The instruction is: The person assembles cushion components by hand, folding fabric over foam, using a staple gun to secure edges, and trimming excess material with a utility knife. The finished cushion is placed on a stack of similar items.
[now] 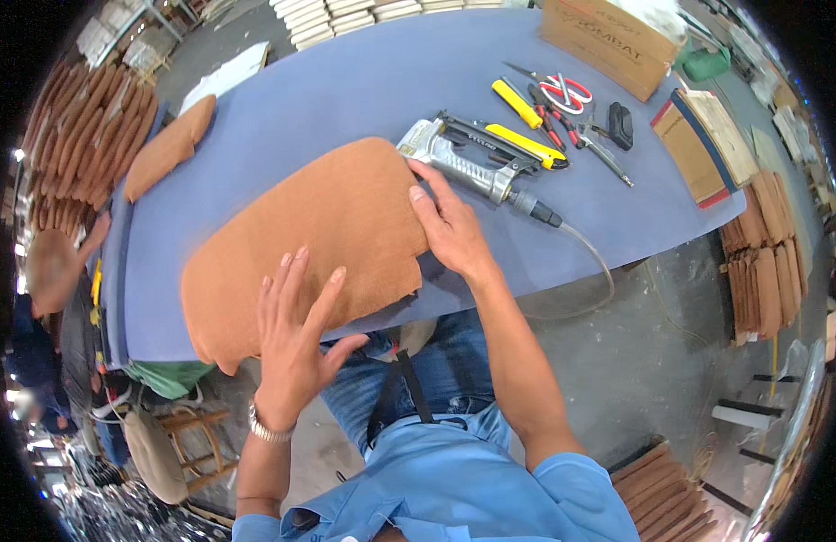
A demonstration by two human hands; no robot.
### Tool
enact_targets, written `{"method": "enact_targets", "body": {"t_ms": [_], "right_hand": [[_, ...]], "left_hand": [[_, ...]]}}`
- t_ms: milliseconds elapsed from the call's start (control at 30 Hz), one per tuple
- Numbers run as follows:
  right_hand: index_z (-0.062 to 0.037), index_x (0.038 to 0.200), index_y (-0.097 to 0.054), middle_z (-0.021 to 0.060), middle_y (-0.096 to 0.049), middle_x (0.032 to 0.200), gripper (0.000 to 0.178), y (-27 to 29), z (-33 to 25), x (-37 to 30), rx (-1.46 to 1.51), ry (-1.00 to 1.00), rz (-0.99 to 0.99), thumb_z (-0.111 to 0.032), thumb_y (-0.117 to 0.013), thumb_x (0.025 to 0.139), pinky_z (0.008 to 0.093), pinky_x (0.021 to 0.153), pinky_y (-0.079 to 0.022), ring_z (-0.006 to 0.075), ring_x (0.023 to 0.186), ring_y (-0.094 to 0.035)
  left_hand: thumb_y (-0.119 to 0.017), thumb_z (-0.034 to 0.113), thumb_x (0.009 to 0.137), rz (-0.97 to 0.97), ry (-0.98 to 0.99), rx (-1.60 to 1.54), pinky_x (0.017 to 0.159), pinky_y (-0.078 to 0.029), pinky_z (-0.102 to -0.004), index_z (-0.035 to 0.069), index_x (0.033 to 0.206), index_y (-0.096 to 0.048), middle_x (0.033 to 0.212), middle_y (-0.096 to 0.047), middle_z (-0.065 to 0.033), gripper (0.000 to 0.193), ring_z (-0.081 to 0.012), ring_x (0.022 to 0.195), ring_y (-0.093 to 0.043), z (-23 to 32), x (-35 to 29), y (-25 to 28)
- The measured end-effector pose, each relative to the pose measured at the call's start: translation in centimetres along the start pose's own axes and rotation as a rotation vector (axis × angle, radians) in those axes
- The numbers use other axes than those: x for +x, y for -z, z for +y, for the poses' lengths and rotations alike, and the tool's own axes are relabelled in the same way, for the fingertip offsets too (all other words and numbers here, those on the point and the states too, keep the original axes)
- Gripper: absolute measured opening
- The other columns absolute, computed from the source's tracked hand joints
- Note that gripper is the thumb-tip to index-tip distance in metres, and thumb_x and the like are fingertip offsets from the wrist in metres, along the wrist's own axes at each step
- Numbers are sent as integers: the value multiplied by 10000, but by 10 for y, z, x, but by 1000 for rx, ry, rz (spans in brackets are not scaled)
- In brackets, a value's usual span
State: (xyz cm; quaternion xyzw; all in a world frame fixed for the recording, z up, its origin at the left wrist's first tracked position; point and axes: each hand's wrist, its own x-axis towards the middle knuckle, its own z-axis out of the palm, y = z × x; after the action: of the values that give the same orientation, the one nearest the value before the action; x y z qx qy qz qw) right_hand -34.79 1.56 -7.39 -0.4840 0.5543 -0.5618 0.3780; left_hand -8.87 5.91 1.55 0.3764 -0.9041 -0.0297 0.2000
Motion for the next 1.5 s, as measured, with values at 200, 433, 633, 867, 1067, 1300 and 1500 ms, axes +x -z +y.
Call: {"method": "enact_targets", "body": {"t_ms": [200, 433, 633, 867, 1067, 1300, 1500], "right_hand": [[-159, 1539, -537, 78, -679, 1179, 451, 6, -20, 26, 165, -51, -226, -296, -472, 1114, 265, 663, -495, 124, 839, -610], [-84, 1403, -631, 63, -665, 671, 680, -8, -93, 54, 228, -52, -278, -612, -324, 1103, 250, 406, -477, 135, 469, -633], [-51, 1275, -710, 86, -693, 673, 846, -18, -80, 83, 103, -155, -139, -706, -213, 1073, 275, 444, -500, 135, 511, -646], [-46, 1011, -793, 103, -636, 549, 938, -21, -95, 88, -114, -98, -143, -659, -87, 1082, 380, 620, -569, 220, 496, -645], [-80, 1052, -797, 105, -644, 559, 934, -17, -86, 84, -37, -103, -126, -672, -74, 1076, 382, 627, -571, 218, 500, -652], [-65, 1020, -800, 108, -649, 567, 958, -16, -70, 95, -27, -102, -128, -702, -86, 1065, 371, 612, -566, 218, 500, -657], [-17, 1039, -775, 106, -663, 620, 927, -19, -64, 94, 77, -110, -111, -723, -173, 1062, 324, 491, -526, 186, 499, -647]], "left_hand": [[-708, -11, 831, 48, -111, 3, 1144, -442, -496, 126, 1379, -682, 1421, -648, -176, 566, -330, 1366, -587, -68, 0, -25], [-594, 206, 1071, 243, 213, -98, 604, -470, -332, -11, 1036, -734, 707, -607, -152, 260, -141, 629, -559, -69, 55, 84], [-639, 173, 1032, 75, 68, -10, 617, -520, -361, 20, 1072, -748, 800, -684, -181, 192, -263, 634, -645, -66, 101, 85], [-725, 143, 958, 86, -324, -33, 713, -599, -356, 76, 1121, -781, 1008, -785, -104, 185, -271, 811, -755, -23, 161, 69], [-746, 142, 951, -23, -175, -214, 697, -580, -321, 61, 1110, -790, 948, -782, -121, 184, -242, 787, -754, -34, 183, 57], [-784, 164, 928, -103, -367, -193, 760, -588, -330, 45, 1190, -759, 1045, -784, -137, 289, -262, 848, -761, -34, 183, 65], [-777, 163, 932, -215, -292, -288, 782, -593, -343, 63, 1244, -740, 1082, -782, -130, 330, -280, 885, -765, -53, 183, 61]]}}
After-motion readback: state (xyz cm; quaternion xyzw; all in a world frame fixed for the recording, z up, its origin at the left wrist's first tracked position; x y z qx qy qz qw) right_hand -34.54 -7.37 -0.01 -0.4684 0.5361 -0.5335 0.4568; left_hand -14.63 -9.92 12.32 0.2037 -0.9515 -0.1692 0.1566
